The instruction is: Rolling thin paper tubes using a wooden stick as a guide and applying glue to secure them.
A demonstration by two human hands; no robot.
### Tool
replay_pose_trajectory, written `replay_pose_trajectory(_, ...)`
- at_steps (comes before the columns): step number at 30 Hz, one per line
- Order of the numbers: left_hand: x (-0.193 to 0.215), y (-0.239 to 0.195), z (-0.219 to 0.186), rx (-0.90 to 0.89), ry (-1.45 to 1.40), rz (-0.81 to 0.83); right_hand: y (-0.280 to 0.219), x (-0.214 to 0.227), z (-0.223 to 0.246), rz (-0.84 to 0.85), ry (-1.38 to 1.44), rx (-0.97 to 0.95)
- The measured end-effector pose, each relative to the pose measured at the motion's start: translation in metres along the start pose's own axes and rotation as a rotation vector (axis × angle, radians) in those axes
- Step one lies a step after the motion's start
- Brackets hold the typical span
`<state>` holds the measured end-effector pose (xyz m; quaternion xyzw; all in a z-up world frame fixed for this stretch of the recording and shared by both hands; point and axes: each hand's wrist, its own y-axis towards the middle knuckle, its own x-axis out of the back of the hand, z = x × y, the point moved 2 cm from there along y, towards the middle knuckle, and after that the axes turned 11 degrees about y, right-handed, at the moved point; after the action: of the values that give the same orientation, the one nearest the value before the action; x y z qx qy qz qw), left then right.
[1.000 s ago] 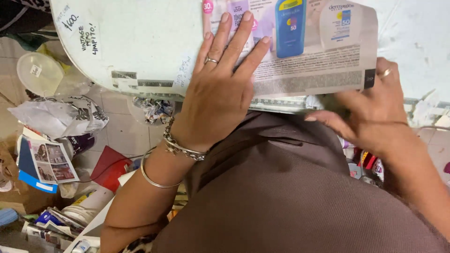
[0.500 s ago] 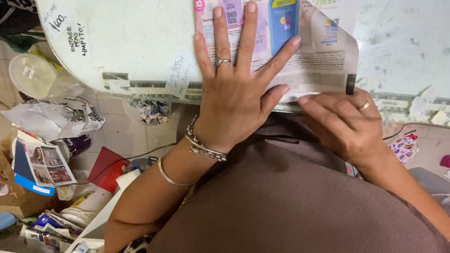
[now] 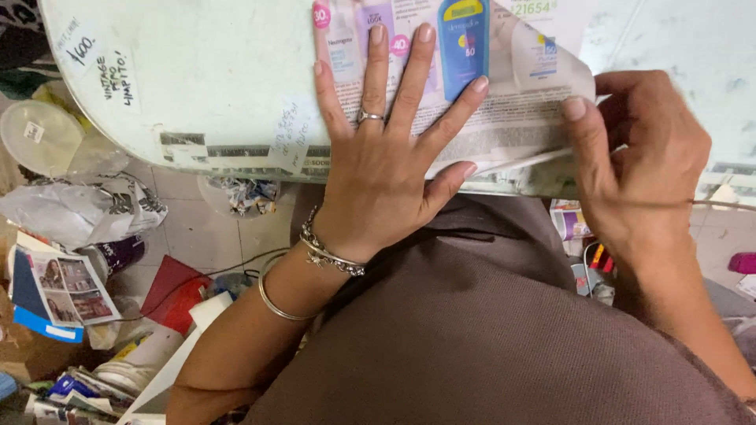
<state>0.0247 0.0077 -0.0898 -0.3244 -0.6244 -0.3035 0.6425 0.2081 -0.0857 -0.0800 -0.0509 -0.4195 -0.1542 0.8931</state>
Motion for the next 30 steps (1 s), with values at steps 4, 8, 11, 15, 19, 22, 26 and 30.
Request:
replay_pose_trajectory(4,-0.001,0.000,0.001,-0.011,0.014,-0.043,0.021,0.001,0.017,0.021,0.250,-0.037)
replay_pose_trajectory(8,-0.003,-0.001,0.001,-0.008,-0.016,-0.042,0.036,-0.008,0.016,-0.009,0.648,0.020)
replay_pose_trajectory(11,-0.003,0.000,0.002,-0.021,-0.005,-0.080,0.040,-0.019,0.002,-0.025,0.669,-0.027)
replay_pose_trajectory(15,-0.006,-0.001,0.004,0.012,0.017,-0.070,0.042,-0.013,0.007,0.014,0.348,0.202)
replay_pose_trajectory(19,-0.002,-0.006,0.008,0.018,-0.069,-0.092,0.040,-0.011,0.009,0.126,0.459,0.133)
replay_pose_trajectory(22,-0.002,-0.007,0.010,0.053,-0.119,-0.104,0.035,-0.012,0.003,0.126,0.396,0.213)
replay_pose_trajectory(26,-0.005,-0.008,0.012,0.103,-0.171,-0.100,0.026,-0.015,-0.002,0.065,0.291,0.306)
replay_pose_trajectory(30,-0.009,-0.008,0.012,0.113,-0.143,-0.128,0.024,-0.016,-0.008,0.031,0.118,0.342)
